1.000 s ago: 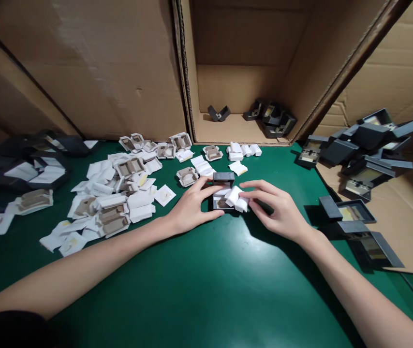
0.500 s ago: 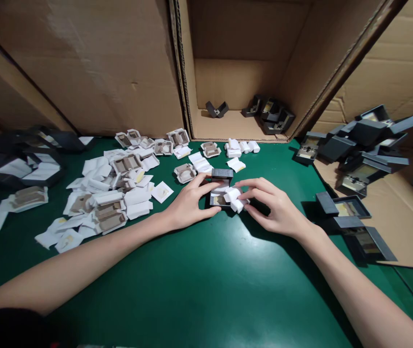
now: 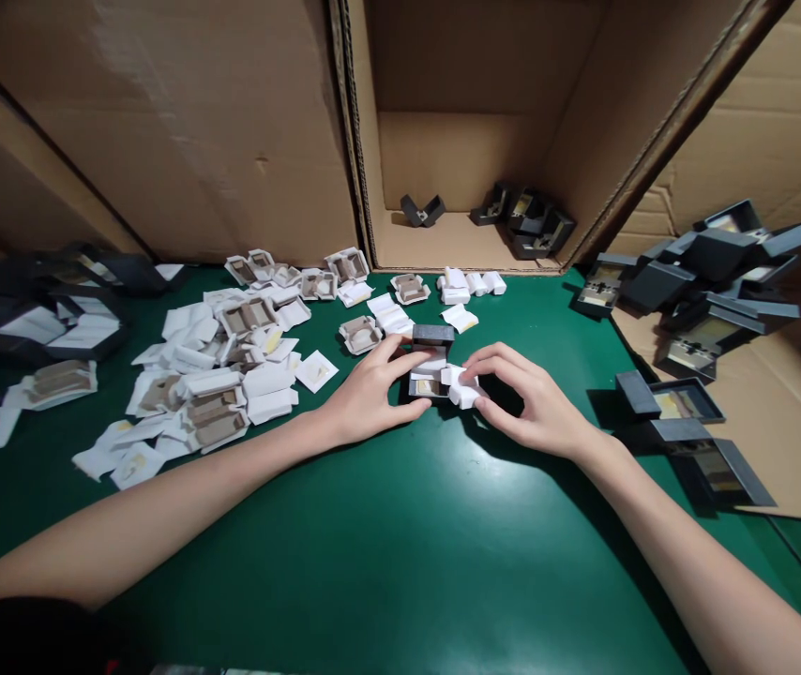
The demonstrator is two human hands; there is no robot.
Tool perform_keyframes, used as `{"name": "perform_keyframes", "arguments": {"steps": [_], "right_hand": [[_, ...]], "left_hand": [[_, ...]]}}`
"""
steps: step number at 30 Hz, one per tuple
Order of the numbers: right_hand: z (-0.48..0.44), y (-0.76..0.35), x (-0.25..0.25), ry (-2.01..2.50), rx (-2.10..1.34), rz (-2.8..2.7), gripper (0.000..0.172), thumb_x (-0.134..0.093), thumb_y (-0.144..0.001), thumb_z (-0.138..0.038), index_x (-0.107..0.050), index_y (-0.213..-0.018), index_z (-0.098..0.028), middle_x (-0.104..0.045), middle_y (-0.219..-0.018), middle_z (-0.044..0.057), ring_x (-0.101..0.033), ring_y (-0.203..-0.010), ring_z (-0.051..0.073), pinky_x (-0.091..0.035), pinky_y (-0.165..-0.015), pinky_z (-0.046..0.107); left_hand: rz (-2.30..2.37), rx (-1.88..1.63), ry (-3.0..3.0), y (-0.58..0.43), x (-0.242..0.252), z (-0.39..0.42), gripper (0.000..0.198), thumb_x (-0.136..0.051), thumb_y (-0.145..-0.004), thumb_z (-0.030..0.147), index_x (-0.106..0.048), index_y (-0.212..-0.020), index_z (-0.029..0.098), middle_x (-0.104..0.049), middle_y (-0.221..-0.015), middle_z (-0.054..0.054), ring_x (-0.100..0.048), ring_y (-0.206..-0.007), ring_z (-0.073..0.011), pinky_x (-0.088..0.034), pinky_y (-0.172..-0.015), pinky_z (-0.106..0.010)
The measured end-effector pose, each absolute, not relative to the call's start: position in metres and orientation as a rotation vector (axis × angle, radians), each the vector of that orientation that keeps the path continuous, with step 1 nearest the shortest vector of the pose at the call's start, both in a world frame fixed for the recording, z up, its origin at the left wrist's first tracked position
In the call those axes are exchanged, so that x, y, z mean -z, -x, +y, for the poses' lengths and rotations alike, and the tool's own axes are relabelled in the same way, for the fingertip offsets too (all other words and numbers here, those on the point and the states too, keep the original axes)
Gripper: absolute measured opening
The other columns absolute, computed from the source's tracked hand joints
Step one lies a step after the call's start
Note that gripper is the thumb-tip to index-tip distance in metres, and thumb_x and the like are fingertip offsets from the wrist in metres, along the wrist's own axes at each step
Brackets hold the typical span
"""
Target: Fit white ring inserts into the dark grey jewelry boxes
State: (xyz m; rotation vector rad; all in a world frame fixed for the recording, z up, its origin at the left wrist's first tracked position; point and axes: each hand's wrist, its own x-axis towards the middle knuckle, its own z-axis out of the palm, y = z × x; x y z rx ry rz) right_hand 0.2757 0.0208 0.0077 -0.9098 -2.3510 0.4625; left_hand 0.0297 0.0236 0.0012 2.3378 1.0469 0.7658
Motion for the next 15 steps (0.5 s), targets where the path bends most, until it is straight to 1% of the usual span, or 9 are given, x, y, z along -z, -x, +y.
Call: {"name": "perform_keyframes", "arguments": {"steps": [3, 9, 15], "right_hand": [[0.0215, -0.2765, -0.0071, 0.899, -0.473, -2.352, 0.021, -0.059, -0.085, -0.025, -0.058, -0.106, -0.023, -0.061, -0.106, 0.009, -0.060, -0.100, 0.022, -0.051, -0.085, 0.039], [0.0212, -0.2769, -0.0048, 0.849, -0.442, -2.368, 0.028, -0.064, -0.081, -0.028, -0.057, -0.108, -0.023, -0.064, -0.108, 0.009, -0.062, -0.101, 0.022, -0.052, -0.085, 0.038], [0.0183, -0.2750, -0.0086, 0.850, -0.380, -2.322, 0.025, -0.065, -0.079, -0.025, -0.056, -0.103, -0.023, -0.065, -0.101, 0.008, -0.062, -0.095, 0.022, -0.053, -0.080, 0.037]], "left_hand": [[1.054, -0.769, -2.334, -0.0299, -0.0013, 0.0232, 0.050, -0.061, -0.081, 0.029, -0.052, -0.130, 0.022, -0.046, -0.131, -0.011, -0.048, -0.122, -0.0284, -0.043, -0.101, -0.041], [1.059, -0.783, -2.328, -0.0303, -0.0014, 0.0231, 0.050, -0.061, -0.081, 0.029, -0.052, -0.130, 0.023, -0.046, -0.131, -0.010, -0.048, -0.122, -0.0286, -0.044, -0.100, -0.042], [1.062, -0.752, -2.348, -0.0302, -0.0009, 0.0240, 0.051, -0.061, -0.083, 0.031, -0.050, -0.132, 0.022, -0.045, -0.131, -0.011, -0.048, -0.122, -0.0288, -0.044, -0.101, -0.042]]}}
